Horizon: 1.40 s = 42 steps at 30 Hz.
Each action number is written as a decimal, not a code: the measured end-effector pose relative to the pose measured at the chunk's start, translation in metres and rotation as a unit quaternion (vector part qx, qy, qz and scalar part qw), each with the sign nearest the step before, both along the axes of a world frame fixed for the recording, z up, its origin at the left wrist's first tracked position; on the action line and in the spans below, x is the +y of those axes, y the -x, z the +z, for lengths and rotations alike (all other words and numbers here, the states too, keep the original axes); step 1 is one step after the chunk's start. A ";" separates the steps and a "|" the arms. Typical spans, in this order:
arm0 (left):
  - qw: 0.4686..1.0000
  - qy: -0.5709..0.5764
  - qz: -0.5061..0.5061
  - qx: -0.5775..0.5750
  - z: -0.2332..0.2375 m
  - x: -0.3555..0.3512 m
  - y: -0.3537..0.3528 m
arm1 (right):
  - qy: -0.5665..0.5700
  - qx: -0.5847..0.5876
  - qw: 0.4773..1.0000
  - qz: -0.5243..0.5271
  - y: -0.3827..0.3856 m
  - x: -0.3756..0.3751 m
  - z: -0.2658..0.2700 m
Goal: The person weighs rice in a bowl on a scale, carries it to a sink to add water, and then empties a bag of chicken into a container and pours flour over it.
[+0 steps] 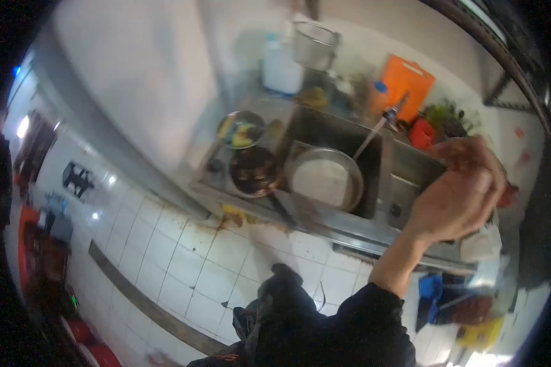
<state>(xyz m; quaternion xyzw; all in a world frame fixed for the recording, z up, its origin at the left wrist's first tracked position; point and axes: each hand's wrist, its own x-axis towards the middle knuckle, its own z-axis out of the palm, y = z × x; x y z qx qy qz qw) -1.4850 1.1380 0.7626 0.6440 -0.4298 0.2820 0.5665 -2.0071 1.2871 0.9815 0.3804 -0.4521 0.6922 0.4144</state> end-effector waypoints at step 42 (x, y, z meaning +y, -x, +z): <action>0.636 -0.554 0.006 0.538 -0.360 0.364 -0.141 | -0.416 -0.101 0.894 0.132 0.062 -0.337 -0.219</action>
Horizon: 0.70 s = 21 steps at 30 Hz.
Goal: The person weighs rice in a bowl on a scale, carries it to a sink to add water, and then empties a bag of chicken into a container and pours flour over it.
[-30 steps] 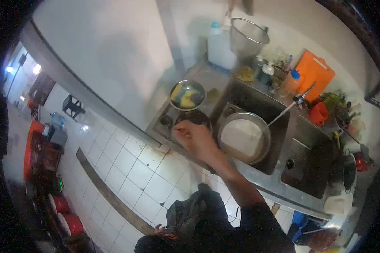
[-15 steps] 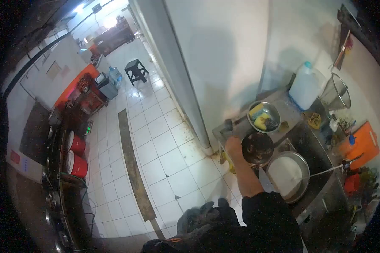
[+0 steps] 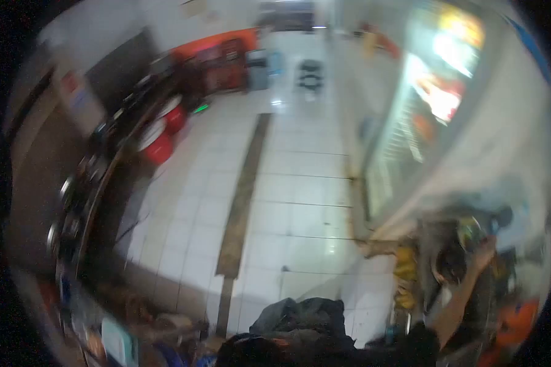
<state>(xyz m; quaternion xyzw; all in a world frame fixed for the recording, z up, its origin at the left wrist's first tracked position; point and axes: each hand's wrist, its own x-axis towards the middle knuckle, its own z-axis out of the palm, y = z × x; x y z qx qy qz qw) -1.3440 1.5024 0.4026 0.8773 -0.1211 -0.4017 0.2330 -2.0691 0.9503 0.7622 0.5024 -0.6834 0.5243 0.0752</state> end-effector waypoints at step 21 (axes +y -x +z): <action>0.942 -0.174 0.274 0.089 0.000 0.159 -0.123 | -0.549 0.245 0.673 0.430 -0.830 0.100 -0.287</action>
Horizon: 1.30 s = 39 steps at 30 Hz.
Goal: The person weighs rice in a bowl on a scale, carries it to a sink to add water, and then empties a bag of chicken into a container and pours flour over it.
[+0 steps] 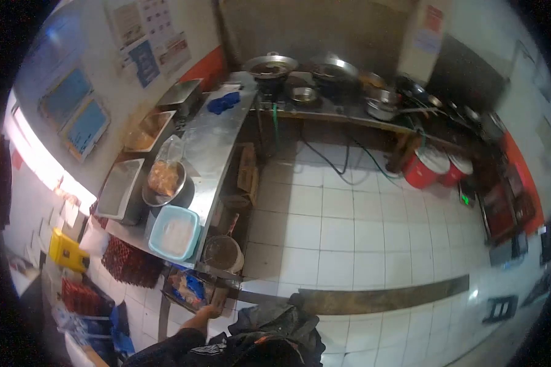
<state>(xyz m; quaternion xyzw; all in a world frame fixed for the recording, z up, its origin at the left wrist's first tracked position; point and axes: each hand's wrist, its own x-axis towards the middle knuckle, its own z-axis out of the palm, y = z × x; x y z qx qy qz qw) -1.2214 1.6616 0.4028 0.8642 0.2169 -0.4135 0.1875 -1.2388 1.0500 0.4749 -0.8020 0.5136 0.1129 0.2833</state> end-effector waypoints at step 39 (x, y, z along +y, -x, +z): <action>0.564 -0.344 0.640 -0.394 0.343 0.141 -0.487 | -0.183 -0.330 0.278 0.884 -0.781 1.072 0.172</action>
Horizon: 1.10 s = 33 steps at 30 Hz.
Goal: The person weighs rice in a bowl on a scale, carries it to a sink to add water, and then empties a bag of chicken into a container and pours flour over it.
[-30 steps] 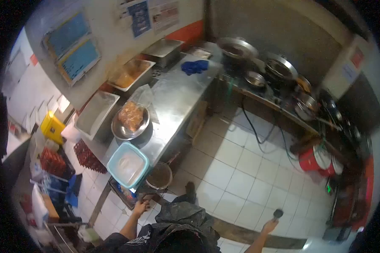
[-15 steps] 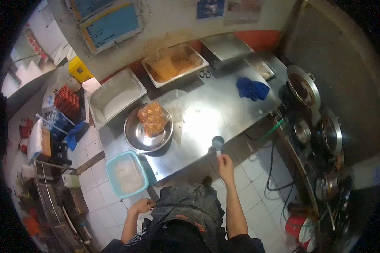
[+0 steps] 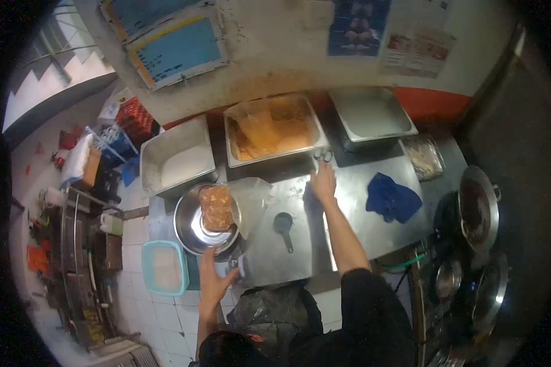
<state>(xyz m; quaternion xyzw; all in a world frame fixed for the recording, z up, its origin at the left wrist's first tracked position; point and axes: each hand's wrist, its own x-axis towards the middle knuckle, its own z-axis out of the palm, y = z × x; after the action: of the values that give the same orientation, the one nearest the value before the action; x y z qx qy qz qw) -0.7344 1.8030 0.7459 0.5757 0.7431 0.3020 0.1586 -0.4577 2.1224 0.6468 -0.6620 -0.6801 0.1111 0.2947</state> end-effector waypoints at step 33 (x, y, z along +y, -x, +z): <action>0.900 -0.108 0.256 -0.336 0.011 0.042 0.005 | 0.400 0.624 0.643 0.190 -0.080 -0.189 0.072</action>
<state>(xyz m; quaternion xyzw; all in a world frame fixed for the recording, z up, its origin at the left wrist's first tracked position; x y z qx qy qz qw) -0.7394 1.8451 0.7566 0.2433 0.7302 0.5862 0.2530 -0.3779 1.9331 0.7188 -0.3451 -0.3350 0.8130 0.3283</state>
